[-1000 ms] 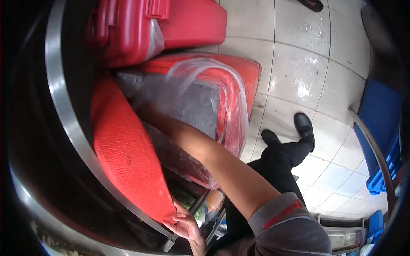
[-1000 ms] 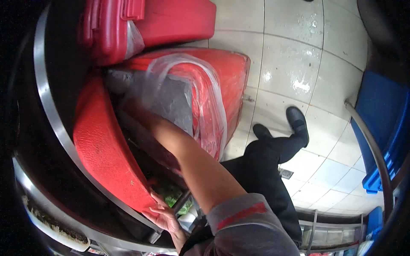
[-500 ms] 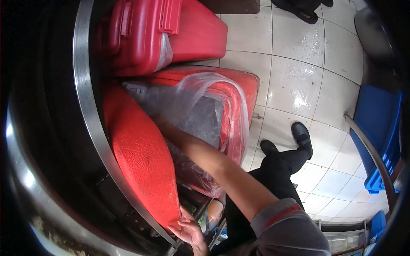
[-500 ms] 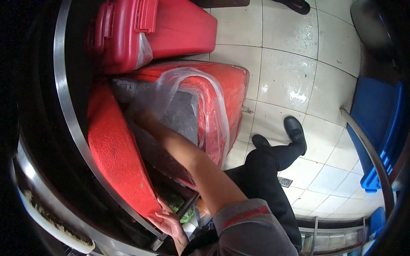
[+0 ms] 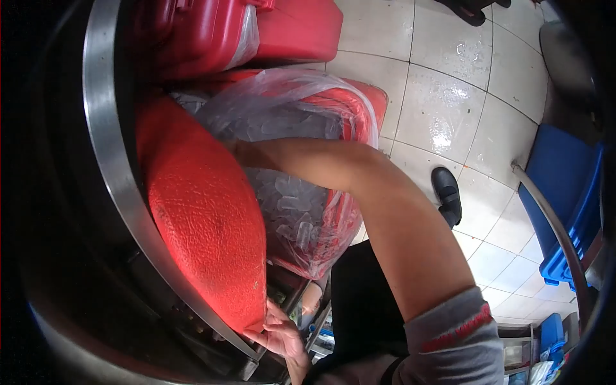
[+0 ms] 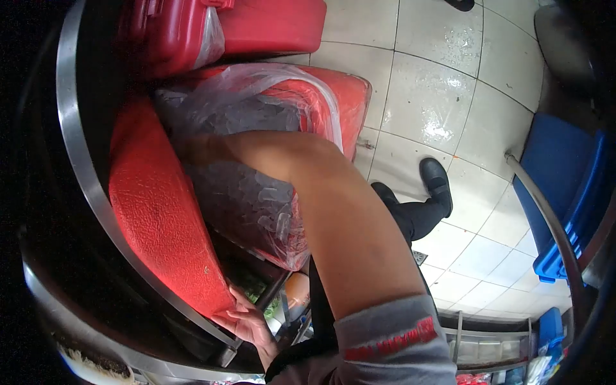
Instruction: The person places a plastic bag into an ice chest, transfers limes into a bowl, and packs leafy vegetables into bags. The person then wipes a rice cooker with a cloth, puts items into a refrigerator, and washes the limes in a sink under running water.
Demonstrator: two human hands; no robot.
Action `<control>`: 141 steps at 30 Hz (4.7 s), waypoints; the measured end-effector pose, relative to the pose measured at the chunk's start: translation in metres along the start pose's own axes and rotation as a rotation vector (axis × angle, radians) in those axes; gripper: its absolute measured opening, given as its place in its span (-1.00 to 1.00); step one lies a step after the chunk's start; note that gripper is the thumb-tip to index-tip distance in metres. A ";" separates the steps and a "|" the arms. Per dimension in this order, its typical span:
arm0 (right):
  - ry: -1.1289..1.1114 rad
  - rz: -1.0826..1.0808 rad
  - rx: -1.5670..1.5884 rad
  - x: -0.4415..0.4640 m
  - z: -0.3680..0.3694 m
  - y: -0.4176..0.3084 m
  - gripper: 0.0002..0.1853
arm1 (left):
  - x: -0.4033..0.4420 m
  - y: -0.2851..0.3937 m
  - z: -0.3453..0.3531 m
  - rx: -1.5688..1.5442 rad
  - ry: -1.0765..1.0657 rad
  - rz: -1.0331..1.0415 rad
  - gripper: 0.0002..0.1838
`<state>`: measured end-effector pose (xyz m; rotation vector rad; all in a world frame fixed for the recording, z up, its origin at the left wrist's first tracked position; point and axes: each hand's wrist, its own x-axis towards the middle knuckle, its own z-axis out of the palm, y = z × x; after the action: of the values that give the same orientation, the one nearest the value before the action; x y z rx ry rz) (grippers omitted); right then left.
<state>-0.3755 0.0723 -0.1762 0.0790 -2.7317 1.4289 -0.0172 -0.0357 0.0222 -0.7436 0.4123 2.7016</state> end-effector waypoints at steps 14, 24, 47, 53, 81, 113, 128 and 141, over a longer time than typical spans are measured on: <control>-0.114 -0.046 0.812 -0.141 -0.110 0.069 -0.72 | 0.013 -0.023 0.003 0.006 0.089 0.117 0.10; 0.542 0.287 0.734 -0.336 -0.192 -0.016 -0.35 | 0.047 -0.079 -0.052 0.081 0.173 -0.191 -0.32; 0.100 0.720 0.006 -0.317 -0.203 -0.036 -0.32 | -0.096 0.017 -0.108 1.318 0.764 -0.408 -0.42; -0.661 0.717 -0.548 -0.559 -0.242 0.047 -0.76 | -0.244 0.031 -0.240 1.982 0.476 -0.283 -0.59; -0.597 0.246 -0.280 -0.563 -0.178 -0.250 -0.69 | -0.140 0.222 -0.177 1.940 0.531 0.714 -0.49; -0.357 0.887 0.140 -0.753 -0.287 -0.254 -0.71 | -0.121 0.261 -0.169 2.063 0.833 0.374 -0.58; -0.424 0.726 0.255 -0.647 -0.250 -0.251 -0.63 | -0.298 0.260 -0.199 1.385 0.655 0.466 -0.76; 0.004 0.262 0.563 -0.416 -0.164 -0.506 -0.28 | -0.565 0.264 -0.032 1.116 0.818 0.876 -0.89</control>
<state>0.0800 -0.0730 0.3002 -0.2659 -2.3115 2.2215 0.3632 -0.4093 0.3479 -1.3900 2.5939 1.9245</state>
